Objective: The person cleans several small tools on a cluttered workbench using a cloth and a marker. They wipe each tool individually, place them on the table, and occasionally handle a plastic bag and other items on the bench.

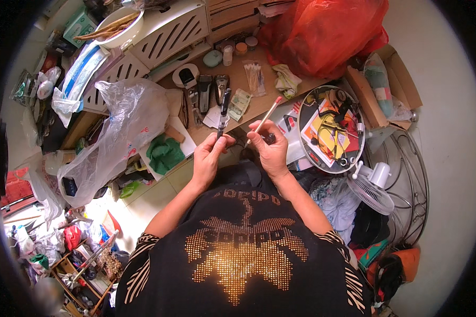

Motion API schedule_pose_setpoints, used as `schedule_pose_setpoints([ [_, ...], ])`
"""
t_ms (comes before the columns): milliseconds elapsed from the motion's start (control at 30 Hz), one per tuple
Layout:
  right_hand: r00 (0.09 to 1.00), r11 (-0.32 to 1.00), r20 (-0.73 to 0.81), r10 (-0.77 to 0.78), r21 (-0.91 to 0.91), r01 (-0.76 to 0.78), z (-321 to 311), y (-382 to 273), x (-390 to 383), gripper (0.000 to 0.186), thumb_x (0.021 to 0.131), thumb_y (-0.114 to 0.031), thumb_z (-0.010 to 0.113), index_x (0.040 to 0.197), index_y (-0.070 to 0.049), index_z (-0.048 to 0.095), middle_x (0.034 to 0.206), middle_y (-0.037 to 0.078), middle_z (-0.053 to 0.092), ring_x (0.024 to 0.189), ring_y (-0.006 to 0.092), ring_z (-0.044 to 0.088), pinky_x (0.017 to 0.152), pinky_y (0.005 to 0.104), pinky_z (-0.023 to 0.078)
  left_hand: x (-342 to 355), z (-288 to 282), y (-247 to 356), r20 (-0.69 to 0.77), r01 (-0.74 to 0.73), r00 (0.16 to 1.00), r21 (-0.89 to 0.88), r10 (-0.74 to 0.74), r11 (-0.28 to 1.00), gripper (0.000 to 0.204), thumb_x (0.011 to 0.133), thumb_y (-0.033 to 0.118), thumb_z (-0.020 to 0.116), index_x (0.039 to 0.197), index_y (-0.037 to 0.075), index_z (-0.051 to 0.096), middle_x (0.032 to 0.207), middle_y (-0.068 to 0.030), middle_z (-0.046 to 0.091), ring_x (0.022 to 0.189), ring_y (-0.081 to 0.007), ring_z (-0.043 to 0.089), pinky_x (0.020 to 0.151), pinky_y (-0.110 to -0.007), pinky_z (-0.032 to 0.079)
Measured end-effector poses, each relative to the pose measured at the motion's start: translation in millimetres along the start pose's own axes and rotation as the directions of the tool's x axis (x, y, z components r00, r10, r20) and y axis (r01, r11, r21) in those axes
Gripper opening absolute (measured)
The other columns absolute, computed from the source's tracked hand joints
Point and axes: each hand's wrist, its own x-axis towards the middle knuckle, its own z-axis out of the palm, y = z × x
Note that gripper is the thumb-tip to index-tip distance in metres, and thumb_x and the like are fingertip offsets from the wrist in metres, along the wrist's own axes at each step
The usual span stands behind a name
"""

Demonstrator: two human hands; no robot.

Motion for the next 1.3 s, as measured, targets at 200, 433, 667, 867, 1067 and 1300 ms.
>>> schedule_pose_setpoints([
  [200, 0.999, 0.999, -0.034, 0.039, 0.018, -0.038, -0.8, 1.6, -1.9, 0.01, 0.088, -0.009, 0.065, 0.093, -0.003, 0.06, 0.087, -0.001, 0.06, 0.077, 0.0058, 0.055, 0.069, 0.0191, 0.044, -5.0, 2.5, 0.9, 0.049, 0.071, 0.996, -0.028, -0.069, 0.997, 0.022, 0.095, 0.017, 0.053, 0.093, 0.0, 0.066, 0.086, 0.0005, 0.065, 0.075, -0.0054, 0.052, 0.069, -0.02, 0.041],
  [433, 0.996, 0.972, 0.017, -0.092, -0.216, 0.093, -6.8, 7.1, -1.2, 0.01, 0.081, -0.009, 0.072, 0.083, -0.002, 0.065, 0.078, -0.001, 0.055, 0.065, 0.0052, 0.045, 0.058, 0.0211, 0.036, -3.8, 8.5, -1.4, 0.074, 0.088, 0.993, 0.009, -0.089, 0.996, 0.022, 0.095, 0.018, 0.054, 0.097, 0.0, 0.067, 0.085, 0.0015, 0.061, 0.075, -0.0052, 0.05, 0.068, -0.02, 0.041],
  [667, 0.952, 0.988, -0.289, 0.103, -0.079, -0.131, -72.1, 53.1, -0.2, 0.009, 0.087, -0.011, 0.065, 0.089, -0.002, 0.063, 0.075, -0.001, 0.058, 0.062, 0.0066, 0.05, 0.057, 0.0213, 0.042, 3.0, 13.6, -16.2, 0.069, 0.137, 0.988, 0.039, -0.14, 0.99, 0.025, 0.096, 0.022, 0.053, 0.1, 0.002, 0.066, 0.091, -0.0011, 0.065, 0.082, -0.0077, 0.056, 0.07, -0.022, 0.044],
  [867, 0.929, 0.655, -0.364, -0.06, -0.717, -0.239, -250.1, 82.2, -21.2, 0.016, 0.091, -0.018, 0.06, 0.09, -0.002, 0.063, 0.079, 0.008, 0.063, 0.075, 0.0159, 0.059, 0.071, 0.0283, 0.047, 8.8, 21.6, -15.4, 0.024, 0.192, 0.981, 0.075, -0.194, 0.979, 0.027, 0.097, 0.025, 0.052, 0.101, 0.001, 0.066, 0.091, -0.0021, 0.065, 0.081, -0.008, 0.057, 0.068, -0.022, 0.044],
  [1067, 0.864, 0.115, -0.486, -0.133, -0.873, -0.474, -421.2, 74.4, -9.8, 0.017, 0.075, -0.019, 0.07, 0.088, -0.009, 0.067, 0.082, 0.014, 0.061, 0.077, 0.0338, 0.062, 0.068, 0.0427, 0.05, 16.1, 33.4, -20.5, -0.029, 0.191, 0.982, 0.097, -0.189, 0.977, 0.029, 0.096, 0.026, 0.054, 0.102, 0.001, 0.066, 0.092, -0.0031, 0.066, 0.08, -0.0091, 0.059, 0.067, -0.022, 0.045],
  [1300, 0.941, 0.053, -0.338, 0.003, -0.94, -0.338, -468.4, 83.7, 24.2, 0.028, 0.075, -0.021, 0.073, 0.102, -0.012, 0.069, 0.089, 0.014, 0.06, 0.084, 0.0345, 0.06, 0.074, 0.0427, 0.049, 23.8, 50.4, -26.9, -0.095, 0.267, 0.962, 0.12, -0.256, 0.956, 0.028, 0.097, 0.026, 0.053, 0.105, 0.001, 0.064, 0.101, -0.0044, 0.065, 0.083, -0.0082, 0.059, 0.067, -0.021, 0.046],
])
